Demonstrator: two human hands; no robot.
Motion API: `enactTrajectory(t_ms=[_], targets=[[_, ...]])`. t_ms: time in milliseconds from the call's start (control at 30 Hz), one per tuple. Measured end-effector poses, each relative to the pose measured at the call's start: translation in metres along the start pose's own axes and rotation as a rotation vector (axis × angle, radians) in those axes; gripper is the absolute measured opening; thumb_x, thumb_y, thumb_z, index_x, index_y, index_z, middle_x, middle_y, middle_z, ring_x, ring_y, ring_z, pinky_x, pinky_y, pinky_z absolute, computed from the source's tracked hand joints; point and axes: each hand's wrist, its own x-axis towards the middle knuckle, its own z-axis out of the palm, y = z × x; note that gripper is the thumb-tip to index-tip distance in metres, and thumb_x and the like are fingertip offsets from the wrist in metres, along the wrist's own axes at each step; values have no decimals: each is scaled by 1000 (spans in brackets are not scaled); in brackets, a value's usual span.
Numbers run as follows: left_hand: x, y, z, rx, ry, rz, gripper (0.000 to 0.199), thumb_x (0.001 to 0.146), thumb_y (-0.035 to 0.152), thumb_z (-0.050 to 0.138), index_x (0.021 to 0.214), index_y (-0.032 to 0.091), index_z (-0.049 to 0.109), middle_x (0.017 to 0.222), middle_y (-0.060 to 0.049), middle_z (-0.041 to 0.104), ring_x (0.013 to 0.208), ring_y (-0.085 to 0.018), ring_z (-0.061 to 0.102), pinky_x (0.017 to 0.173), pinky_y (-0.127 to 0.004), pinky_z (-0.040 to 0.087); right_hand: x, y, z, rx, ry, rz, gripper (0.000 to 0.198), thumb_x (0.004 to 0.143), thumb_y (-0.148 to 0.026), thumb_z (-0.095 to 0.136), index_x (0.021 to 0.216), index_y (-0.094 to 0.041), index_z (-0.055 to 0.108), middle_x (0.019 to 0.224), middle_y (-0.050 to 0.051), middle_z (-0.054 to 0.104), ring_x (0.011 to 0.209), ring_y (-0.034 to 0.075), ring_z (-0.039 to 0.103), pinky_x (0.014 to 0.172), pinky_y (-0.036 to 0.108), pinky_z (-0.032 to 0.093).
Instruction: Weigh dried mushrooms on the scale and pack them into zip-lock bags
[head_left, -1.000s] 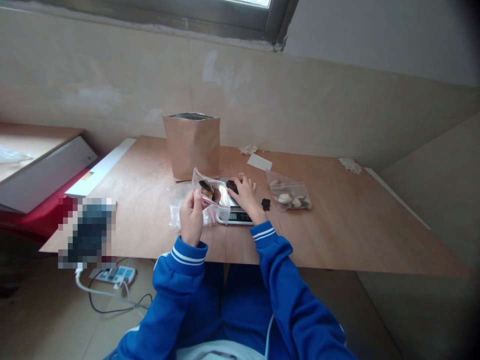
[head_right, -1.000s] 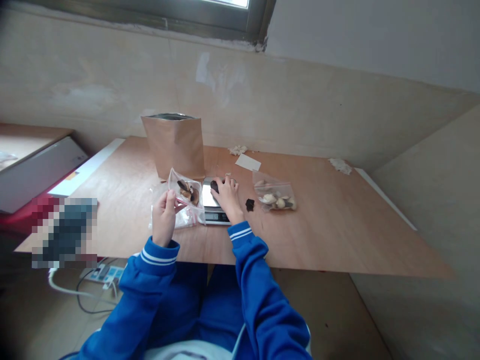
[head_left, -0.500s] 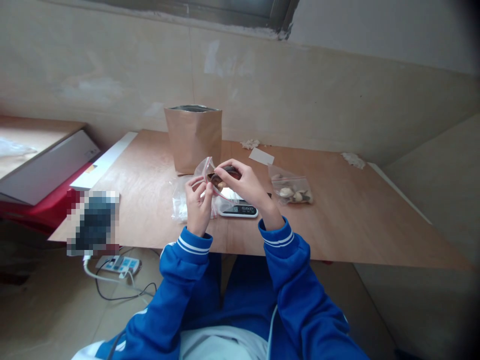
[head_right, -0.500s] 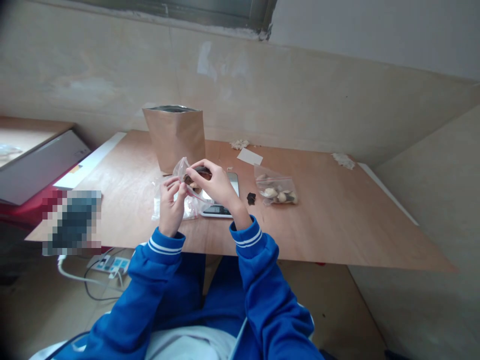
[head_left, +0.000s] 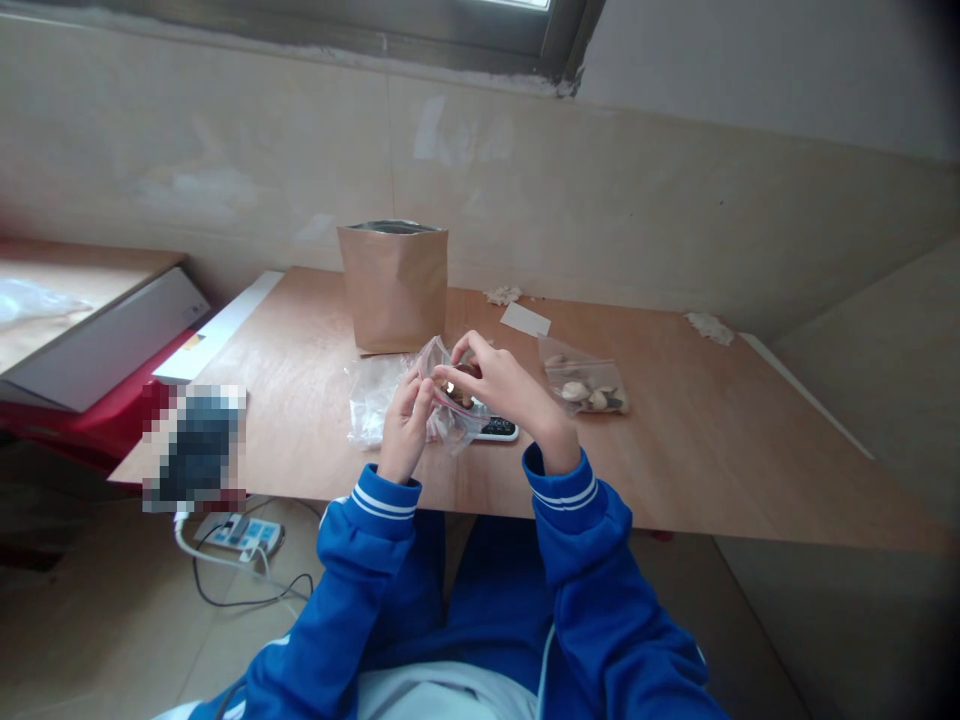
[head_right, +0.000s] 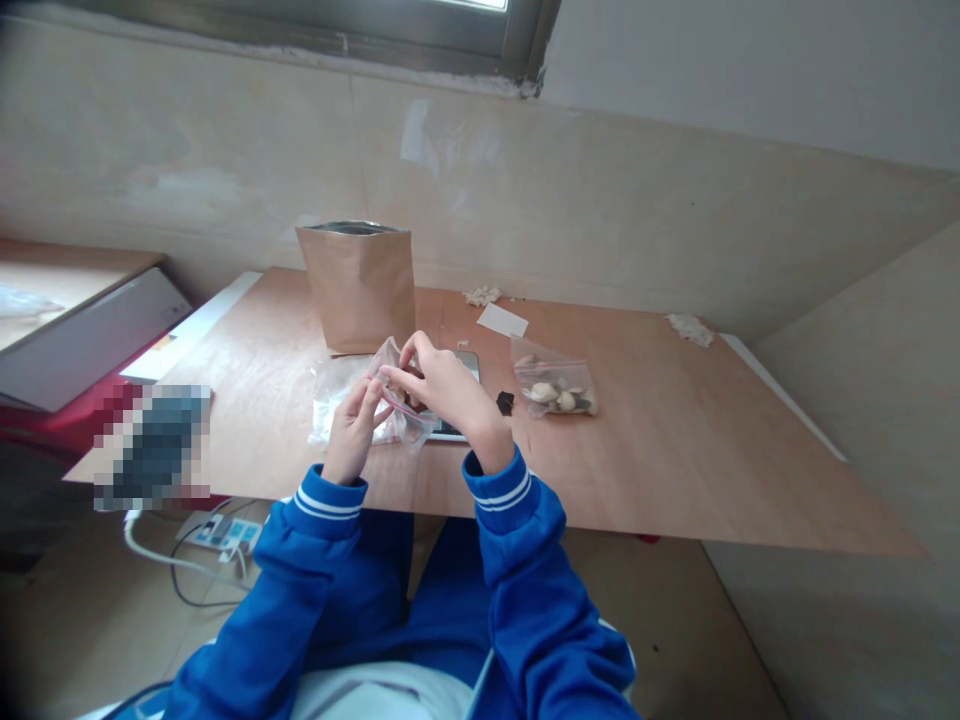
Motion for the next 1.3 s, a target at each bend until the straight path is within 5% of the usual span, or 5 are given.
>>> enactTrajectory(t_ms=[467, 700, 967, 1167, 1300], targets=[[2, 5, 6, -253, 145, -136, 48, 83, 52, 64, 121, 23, 64, 135, -10, 59, 129, -28, 53, 88, -34, 57, -26, 18, -2, -4, 228, -84, 38, 100, -46, 37, 98, -22, 67, 111, 8, 58, 111, 20, 56, 99, 36, 42], [0, 6, 12, -297, 190, -94, 46, 85, 50, 62, 122, 23, 63, 138, -10, 57, 131, -28, 51, 89, -33, 56, -39, 29, 33, 192, 141, 29, 95, 75, -47, 76, 150, -28, 20, 156, 13, 27, 141, 27, 35, 112, 47, 38], [-9, 2, 7, -54, 139, 45, 34, 92, 46, 48, 89, 18, 66, 136, -10, 56, 130, -26, 50, 99, -37, 48, -32, 33, 36, 231, 198, -128, 24, 92, -36, 59, 110, -23, 66, 113, 6, 68, 106, 20, 64, 95, 35, 51], [4, -11, -12, 75, 257, 147, 36, 83, 41, 64, 113, 22, 55, 134, -9, 53, 127, -24, 49, 104, -39, 41, -41, 48, 25, 267, 237, -182, 27, 96, -40, 51, 103, -24, 71, 108, 5, 70, 107, 22, 64, 95, 34, 50], [16, -20, -19, -29, 48, 11, 47, 81, 49, 66, 118, 22, 56, 127, -10, 59, 121, -24, 55, 99, -37, 45, -44, 52, 21, 310, 204, -170, 24, 95, -38, 54, 107, -26, 71, 112, 4, 70, 111, 21, 63, 98, 33, 47]])
